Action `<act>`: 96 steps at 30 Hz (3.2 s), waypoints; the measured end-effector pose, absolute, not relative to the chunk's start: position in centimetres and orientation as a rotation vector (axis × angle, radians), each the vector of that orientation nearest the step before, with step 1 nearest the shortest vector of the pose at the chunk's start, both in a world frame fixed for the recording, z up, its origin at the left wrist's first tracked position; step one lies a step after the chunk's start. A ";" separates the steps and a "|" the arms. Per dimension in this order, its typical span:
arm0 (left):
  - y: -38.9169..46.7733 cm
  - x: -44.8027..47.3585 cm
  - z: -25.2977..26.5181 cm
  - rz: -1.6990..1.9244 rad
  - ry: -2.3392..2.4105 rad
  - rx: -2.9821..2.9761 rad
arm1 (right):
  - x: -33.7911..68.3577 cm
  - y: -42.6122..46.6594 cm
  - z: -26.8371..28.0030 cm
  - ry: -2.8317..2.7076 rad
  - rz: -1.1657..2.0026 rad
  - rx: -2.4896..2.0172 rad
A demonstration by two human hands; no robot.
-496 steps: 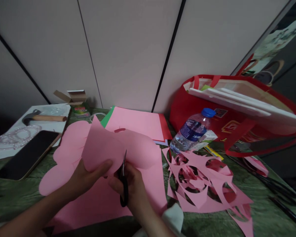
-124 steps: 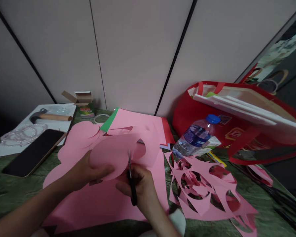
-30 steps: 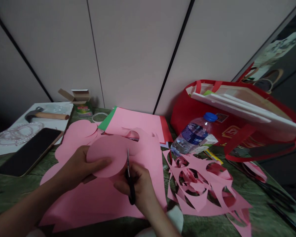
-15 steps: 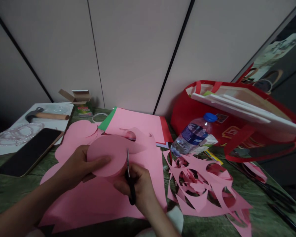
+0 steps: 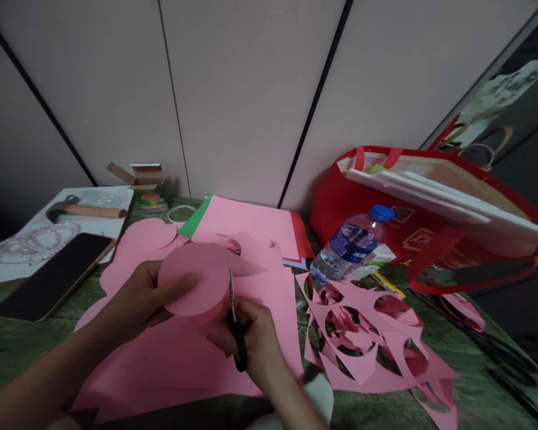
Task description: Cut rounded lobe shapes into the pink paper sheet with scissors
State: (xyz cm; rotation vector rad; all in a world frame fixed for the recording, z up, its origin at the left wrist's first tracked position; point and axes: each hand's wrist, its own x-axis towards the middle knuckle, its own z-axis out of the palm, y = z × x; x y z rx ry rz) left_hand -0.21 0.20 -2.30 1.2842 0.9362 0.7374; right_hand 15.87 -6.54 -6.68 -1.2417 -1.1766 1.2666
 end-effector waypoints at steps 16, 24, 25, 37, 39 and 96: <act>-1.0 1.4 -2.7 0.681 0.772 1.345 | 15.4 -6.6 -6.2 -1.088 1.285 -1.185; -1.4 1.6 -3.1 0.596 0.990 1.499 | 15.3 -6.5 -6.6 -1.076 1.305 -1.213; -1.5 1.6 -3.0 0.597 0.997 1.504 | 15.3 -6.5 -6.6 -1.072 1.313 -1.214; -1.4 1.4 -2.3 0.486 0.946 1.490 | 15.8 -6.7 -6.6 -1.110 1.320 -1.047; -1.2 1.3 -2.1 0.465 0.926 1.484 | 15.8 -6.7 -6.7 -1.120 1.326 -1.046; -0.7 0.8 -1.5 0.449 1.006 1.401 | 15.8 -6.5 -6.8 -1.152 1.280 -1.220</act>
